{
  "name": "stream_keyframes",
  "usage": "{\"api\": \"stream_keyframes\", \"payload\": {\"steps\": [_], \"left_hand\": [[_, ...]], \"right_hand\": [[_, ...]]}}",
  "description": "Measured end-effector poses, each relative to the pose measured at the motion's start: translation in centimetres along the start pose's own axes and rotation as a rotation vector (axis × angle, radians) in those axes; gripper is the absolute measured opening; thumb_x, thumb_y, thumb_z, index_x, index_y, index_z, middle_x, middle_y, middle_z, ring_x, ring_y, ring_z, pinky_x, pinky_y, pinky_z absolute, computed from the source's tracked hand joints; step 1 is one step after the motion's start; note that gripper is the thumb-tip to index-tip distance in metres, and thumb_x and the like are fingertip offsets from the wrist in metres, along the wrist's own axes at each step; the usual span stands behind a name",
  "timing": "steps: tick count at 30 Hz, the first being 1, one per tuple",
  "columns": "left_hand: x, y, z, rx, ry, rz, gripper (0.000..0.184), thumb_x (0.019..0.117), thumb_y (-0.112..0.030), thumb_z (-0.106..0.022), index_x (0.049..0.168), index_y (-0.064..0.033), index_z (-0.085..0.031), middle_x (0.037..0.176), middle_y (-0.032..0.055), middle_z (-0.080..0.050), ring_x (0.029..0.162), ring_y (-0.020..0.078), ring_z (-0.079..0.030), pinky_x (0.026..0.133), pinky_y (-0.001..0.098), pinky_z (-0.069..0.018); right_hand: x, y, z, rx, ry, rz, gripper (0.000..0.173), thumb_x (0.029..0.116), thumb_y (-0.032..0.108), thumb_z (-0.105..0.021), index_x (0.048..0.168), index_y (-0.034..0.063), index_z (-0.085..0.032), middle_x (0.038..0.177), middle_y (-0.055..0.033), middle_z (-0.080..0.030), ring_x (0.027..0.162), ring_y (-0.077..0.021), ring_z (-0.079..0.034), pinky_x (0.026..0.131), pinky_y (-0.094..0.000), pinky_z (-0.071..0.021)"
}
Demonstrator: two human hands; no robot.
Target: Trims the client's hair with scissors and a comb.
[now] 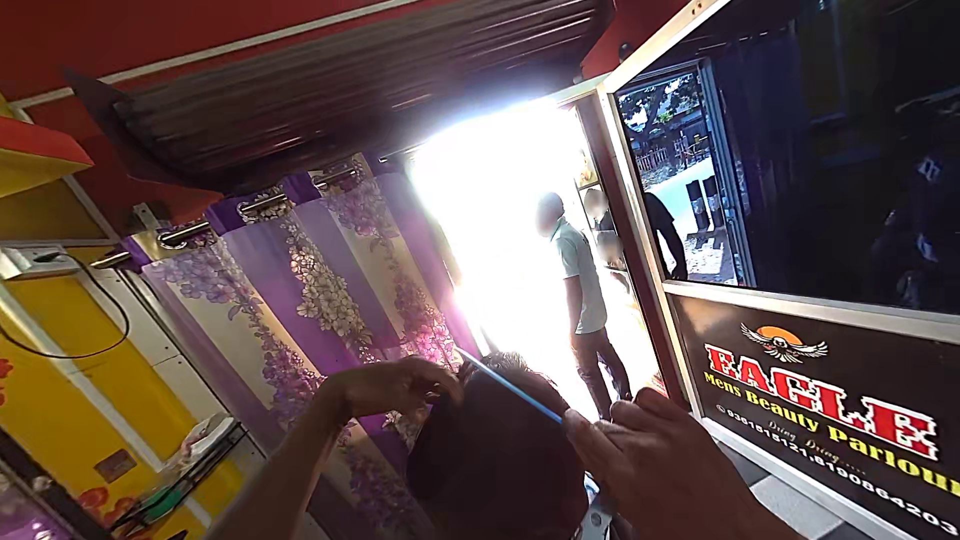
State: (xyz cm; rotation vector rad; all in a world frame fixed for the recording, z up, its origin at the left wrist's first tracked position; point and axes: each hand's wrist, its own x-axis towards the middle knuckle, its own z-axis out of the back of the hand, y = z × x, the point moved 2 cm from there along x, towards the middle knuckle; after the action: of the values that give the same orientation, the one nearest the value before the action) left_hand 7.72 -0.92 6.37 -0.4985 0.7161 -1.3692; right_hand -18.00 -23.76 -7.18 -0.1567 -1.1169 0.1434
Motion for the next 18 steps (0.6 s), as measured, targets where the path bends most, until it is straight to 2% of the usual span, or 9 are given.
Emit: {"api": "stream_keyframes", "payload": {"steps": [2,5,6,8,12,15,18], "left_hand": [[2.3,-1.1,0.3,0.059,0.087,-0.014,0.035,0.0872,-0.042,-0.077,0.115,-0.0212,-0.073,0.107,-0.0075,-0.07,0.097,0.0026,-0.063,0.086,0.0229,-0.0529],[4.3,-2.9,0.5,-0.001,0.189,-0.011,0.045,0.088,-0.032,-0.079,0.13,-0.0209,-0.069,0.119,-0.0019,-0.07,0.106,0.0081,-0.066,0.093,0.027,-0.0544],[4.8,-3.4,0.3,-0.008,0.204,0.006,0.047,0.0872,-0.028,-0.079,0.132,-0.0203,-0.068,0.121,-0.0011,-0.07,0.108,0.0089,-0.066,0.095,0.0278,-0.0545],[5.8,-4.3,-0.2,0.026,0.208,0.037,0.044,0.085,-0.026,-0.08,0.128,-0.0197,-0.071,0.117,-0.0029,-0.072,0.104,0.007,-0.066,0.092,0.0261,-0.0553],[7.6,-5.5,-1.4,0.07,0.24,0.041,0.042,0.0905,-0.032,-0.075,0.13,-0.02,-0.071,0.124,-0.0014,-0.071,0.112,0.0092,-0.065,0.098,0.0294,-0.0535],[8.2,-5.9,-1.8,0.113,0.22,0.07,0.035,0.0952,-0.031,-0.069,0.128,-0.0206,-0.072,0.125,-0.0017,-0.071,0.114,0.0098,-0.065,0.1,0.0307,-0.0525],[8.3,-5.7,-2.2,0.18,0.149,0.097,0.032,0.0975,-0.033,-0.066,0.127,-0.0217,-0.073,0.123,-0.0032,-0.072,0.113,0.0088,-0.065,0.099,0.0303,-0.0526]], "right_hand": [[0.1,-0.8,-1.0,0.029,0.011,-0.035,0.021,0.1045,0.027,-0.049,0.102,0.0179,-0.067,0.059,0.0029,-0.053,0.057,-0.0176,-0.054,0.063,-0.0373,-0.0443],[-0.4,-1.4,-2.8,0.075,0.041,-0.078,0.019,0.102,0.024,-0.05,0.102,0.0172,-0.068,0.06,0.0028,-0.054,0.058,-0.0174,-0.055,0.063,-0.0367,-0.0444],[-0.7,-1.3,-3.3,0.087,0.046,-0.088,0.017,0.0995,0.021,-0.052,0.102,0.0164,-0.068,0.061,0.0025,-0.054,0.058,-0.0179,-0.056,0.063,-0.0371,-0.0451],[-1.0,-1.1,-4.2,0.11,0.038,-0.108,0.015,0.0963,0.019,-0.054,0.103,0.0163,-0.068,0.061,0.0029,-0.055,0.059,-0.0179,-0.056,0.063,-0.0369,-0.0459],[-0.9,-0.9,-5.4,0.178,0.025,-0.154,0.011,0.0937,0.02,-0.059,0.1,0.0174,-0.068,0.061,0.0032,-0.057,0.06,-0.0173,-0.058,0.066,-0.0371,-0.0483],[-0.5,-0.6,-5.9,0.172,0.047,-0.16,0.009,0.0904,0.021,-0.065,0.098,0.0169,-0.068,0.061,0.0031,-0.058,0.06,-0.0173,-0.06,0.069,-0.0375,-0.0496],[-0.5,-0.7,-6.6,0.067,-0.02,-0.118,0.013,0.0924,0.011,-0.061,0.102,0.016,-0.068,0.064,0.0039,-0.059,0.062,-0.0158,-0.059,0.069,-0.035,-0.0491]]}}
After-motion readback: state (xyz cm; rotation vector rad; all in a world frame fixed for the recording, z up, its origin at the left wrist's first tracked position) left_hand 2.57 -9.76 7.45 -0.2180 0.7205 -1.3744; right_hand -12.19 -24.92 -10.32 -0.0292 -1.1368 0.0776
